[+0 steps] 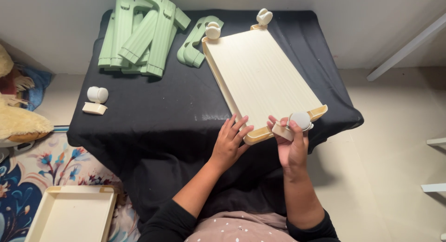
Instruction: The person assembles a small plastic shelving unit by attaching white caster wheels to the bottom of a cream-colored tray and then inserting light green legs into the tray's corners. The person handles multiple trays and legs, stacking them as they work.
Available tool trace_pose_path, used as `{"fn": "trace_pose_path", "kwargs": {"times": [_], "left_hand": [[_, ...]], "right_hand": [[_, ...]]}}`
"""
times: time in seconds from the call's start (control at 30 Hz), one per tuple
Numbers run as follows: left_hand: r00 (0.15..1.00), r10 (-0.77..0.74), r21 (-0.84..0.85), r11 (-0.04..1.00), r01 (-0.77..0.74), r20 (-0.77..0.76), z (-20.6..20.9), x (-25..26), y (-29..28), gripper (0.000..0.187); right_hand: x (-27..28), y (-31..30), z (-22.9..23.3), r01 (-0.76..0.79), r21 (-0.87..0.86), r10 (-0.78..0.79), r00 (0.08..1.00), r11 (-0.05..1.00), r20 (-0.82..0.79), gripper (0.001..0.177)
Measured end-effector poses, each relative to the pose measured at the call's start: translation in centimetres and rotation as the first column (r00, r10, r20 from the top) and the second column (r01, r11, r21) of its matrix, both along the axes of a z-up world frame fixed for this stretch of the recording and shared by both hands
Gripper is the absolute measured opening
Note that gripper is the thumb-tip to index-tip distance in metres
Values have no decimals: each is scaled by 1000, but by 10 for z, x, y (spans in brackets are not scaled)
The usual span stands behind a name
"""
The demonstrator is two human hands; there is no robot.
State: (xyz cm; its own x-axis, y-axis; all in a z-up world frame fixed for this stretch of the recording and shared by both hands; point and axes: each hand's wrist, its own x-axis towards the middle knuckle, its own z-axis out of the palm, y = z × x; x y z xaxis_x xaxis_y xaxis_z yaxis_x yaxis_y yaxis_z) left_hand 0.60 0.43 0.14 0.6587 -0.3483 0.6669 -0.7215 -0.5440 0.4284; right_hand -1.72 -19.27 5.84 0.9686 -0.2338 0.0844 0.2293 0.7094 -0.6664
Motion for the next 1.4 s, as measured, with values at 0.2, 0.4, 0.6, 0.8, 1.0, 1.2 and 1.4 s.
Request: {"fn": "trace_pose_path", "kwargs": {"times": [0.2, 0.4, 0.6, 0.8, 1.0, 1.2, 1.4], "left_hand": [[994, -71, -13, 997, 73, 81, 31, 26, 14, 83], [975, -158, -59, 984, 169, 156, 72, 57, 28, 81], [963, -229, -188, 949, 253, 140, 102, 55, 46, 81], [943, -308, -287, 898, 333, 127, 120, 40, 66, 77], [941, -311, -324, 884, 338, 133, 136, 41, 76, 78], [911, -402, -457, 795, 400, 98, 135, 46, 74, 86], [897, -436, -510, 757, 409, 72, 138, 48, 77, 87]], "right_hand": [[23, -10, 44, -40, -188, 40, 999, 981, -6, 56], [52, -19, 89, -219, -207, 240, 968, 953, 78, 53], [59, -9, 144, -530, -99, 539, 829, 842, 149, 55], [74, 5, 177, -484, -438, 529, 848, 757, -23, 66], [89, 31, 174, -512, -483, 634, 763, 710, 123, 81], [91, 46, 192, -560, -383, 608, 794, 734, 4, 85], [98, 55, 204, -387, -678, 512, 859, 625, -20, 77]]}}
